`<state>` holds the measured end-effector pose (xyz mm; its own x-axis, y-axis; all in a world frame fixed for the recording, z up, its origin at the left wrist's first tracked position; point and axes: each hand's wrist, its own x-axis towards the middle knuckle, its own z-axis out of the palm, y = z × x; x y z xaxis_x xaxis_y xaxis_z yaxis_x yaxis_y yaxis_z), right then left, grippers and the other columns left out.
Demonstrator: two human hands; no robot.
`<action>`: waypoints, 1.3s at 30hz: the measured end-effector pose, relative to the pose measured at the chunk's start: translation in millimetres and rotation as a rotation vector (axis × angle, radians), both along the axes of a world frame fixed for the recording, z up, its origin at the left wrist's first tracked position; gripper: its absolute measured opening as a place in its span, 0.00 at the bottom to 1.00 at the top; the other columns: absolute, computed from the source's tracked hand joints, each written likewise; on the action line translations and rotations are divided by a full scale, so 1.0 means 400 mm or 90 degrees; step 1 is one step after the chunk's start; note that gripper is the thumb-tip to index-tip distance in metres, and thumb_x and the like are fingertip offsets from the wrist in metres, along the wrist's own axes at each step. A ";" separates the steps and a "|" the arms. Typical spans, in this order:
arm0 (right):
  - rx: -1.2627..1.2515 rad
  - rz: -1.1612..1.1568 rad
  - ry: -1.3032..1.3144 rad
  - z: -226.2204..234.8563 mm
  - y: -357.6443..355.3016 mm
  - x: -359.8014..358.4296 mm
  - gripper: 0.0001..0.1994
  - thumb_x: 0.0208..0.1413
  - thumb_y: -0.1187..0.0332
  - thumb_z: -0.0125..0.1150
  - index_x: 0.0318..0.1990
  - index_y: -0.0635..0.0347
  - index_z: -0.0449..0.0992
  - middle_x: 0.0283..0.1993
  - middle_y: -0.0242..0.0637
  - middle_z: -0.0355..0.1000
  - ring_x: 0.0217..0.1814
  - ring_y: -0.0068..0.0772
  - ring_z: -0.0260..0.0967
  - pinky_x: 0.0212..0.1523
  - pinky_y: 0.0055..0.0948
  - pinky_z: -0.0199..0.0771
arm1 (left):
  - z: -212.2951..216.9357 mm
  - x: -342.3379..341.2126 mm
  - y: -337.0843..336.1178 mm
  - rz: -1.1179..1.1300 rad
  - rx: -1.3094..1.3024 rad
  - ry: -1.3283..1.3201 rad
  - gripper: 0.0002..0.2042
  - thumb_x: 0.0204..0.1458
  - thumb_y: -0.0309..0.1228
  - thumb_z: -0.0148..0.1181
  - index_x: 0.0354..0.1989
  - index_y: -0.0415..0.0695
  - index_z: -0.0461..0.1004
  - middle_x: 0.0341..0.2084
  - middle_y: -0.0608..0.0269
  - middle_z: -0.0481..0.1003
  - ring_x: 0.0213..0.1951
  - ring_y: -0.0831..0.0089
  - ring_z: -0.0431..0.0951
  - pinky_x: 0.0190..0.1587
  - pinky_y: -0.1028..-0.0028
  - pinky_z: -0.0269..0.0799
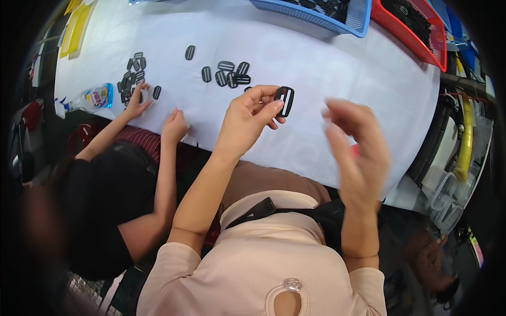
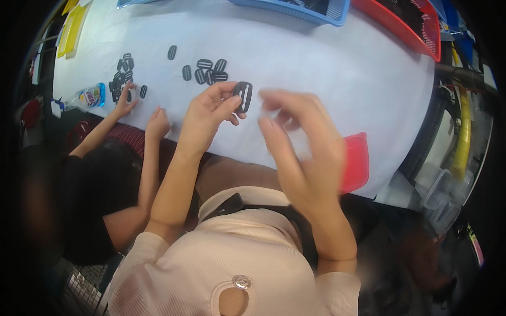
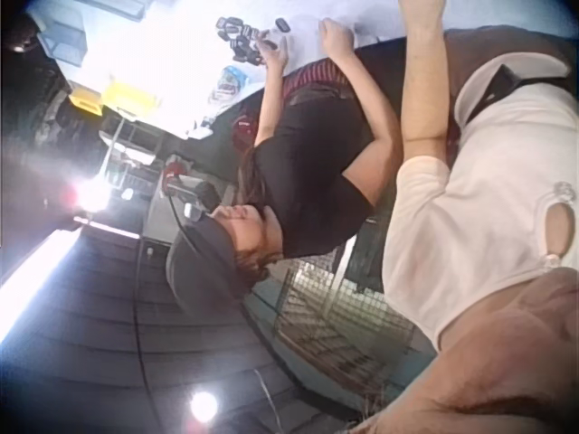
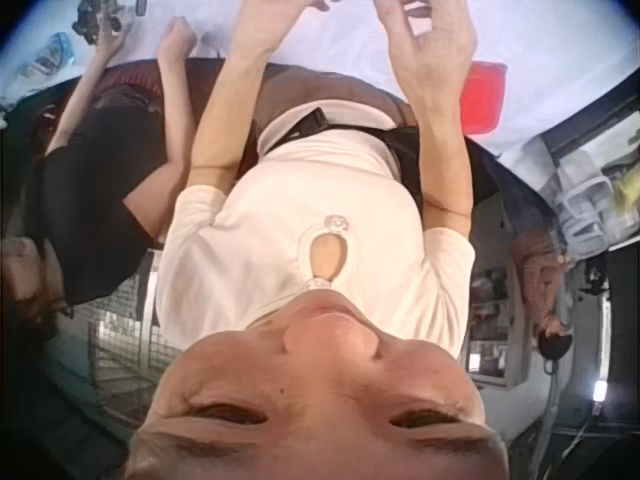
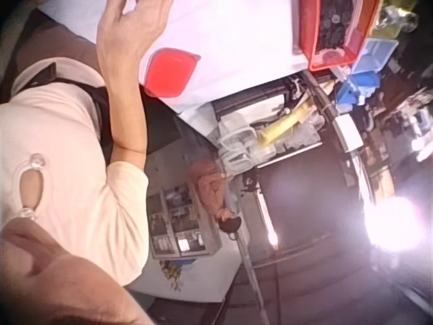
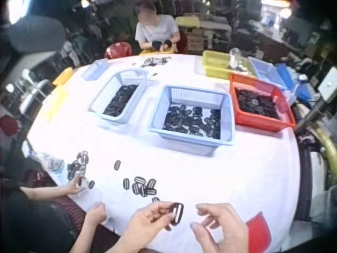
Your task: The person picks up small black plastic buckle halves from a table and snaps them together by hand. They place the assembled buckles into a blue basket. Another person works alongside at the same table.
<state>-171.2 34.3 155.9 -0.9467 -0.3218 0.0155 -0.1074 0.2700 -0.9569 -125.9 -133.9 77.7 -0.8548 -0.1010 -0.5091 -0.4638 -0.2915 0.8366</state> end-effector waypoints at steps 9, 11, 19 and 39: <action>-0.238 0.329 0.198 0.233 0.109 0.034 0.10 0.46 0.75 0.59 0.37 0.67 0.74 0.34 0.39 0.71 0.32 0.29 0.67 0.35 0.27 0.67 | 0.039 0.049 0.031 0.060 -0.014 0.022 0.12 0.52 0.23 0.56 0.45 0.32 0.70 0.31 0.60 0.74 0.28 0.77 0.74 0.30 0.76 0.72; -0.243 0.324 0.192 0.224 0.114 0.050 0.10 0.45 0.75 0.59 0.38 0.67 0.74 0.34 0.39 0.71 0.32 0.29 0.67 0.36 0.28 0.67 | 0.048 0.066 0.037 0.052 0.003 0.007 0.10 0.53 0.25 0.55 0.43 0.33 0.71 0.29 0.62 0.74 0.27 0.77 0.74 0.30 0.76 0.72; -0.216 0.318 0.221 0.245 0.154 0.086 0.14 0.42 0.76 0.61 0.40 0.65 0.74 0.35 0.38 0.71 0.32 0.31 0.67 0.37 0.28 0.68 | 0.095 0.066 0.073 0.021 0.024 -0.004 0.08 0.58 0.29 0.49 0.36 0.36 0.69 0.24 0.63 0.74 0.23 0.79 0.74 0.24 0.81 0.67; 0.277 0.155 0.497 -0.030 0.111 0.112 0.20 0.38 0.74 0.60 0.45 0.60 0.77 0.36 0.33 0.69 0.32 0.31 0.66 0.41 0.33 0.67 | 0.189 0.129 0.089 -0.095 -0.001 -0.013 0.13 0.62 0.33 0.42 0.33 0.39 0.70 0.14 0.76 0.58 0.18 0.88 0.55 0.21 0.83 0.52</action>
